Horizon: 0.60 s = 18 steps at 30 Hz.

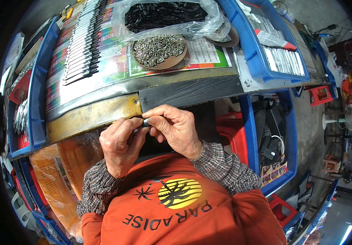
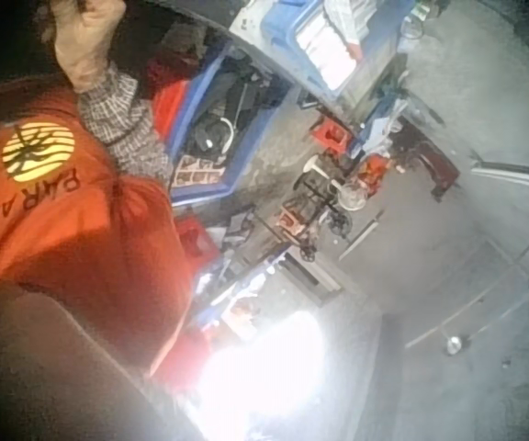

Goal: The person assembles small plastic and metal components by hand at a workbench.

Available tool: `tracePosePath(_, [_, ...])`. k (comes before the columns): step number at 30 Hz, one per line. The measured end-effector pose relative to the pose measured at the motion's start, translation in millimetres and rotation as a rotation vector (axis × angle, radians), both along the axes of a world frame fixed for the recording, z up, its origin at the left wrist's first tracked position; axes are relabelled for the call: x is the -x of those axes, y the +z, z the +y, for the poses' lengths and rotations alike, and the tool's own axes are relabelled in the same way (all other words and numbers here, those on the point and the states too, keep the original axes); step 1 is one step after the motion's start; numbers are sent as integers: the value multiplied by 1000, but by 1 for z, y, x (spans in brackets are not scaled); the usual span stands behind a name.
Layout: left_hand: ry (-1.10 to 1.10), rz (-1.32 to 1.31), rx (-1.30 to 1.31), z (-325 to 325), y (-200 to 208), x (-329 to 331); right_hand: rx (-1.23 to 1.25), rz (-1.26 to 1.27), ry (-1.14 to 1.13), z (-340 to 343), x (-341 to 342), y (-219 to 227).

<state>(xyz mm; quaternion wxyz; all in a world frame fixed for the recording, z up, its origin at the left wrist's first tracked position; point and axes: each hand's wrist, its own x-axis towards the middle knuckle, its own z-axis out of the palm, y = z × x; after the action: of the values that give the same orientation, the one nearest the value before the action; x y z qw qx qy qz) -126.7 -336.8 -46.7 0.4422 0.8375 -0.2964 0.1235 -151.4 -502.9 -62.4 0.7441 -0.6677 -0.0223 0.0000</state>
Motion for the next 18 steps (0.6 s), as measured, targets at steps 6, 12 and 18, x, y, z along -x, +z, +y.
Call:
tracePosePath(6, [-3,-72,-29,-2,0,-2,50,62,-8,2,-1,6])
tracePosePath(12, [-14,-81,-54,5,5,-4,85,57,-8,7,-3,16])
tracePosePath(18, [-45,-167,-137,17,22,-27,166,-92,-51,-2,-7,23])
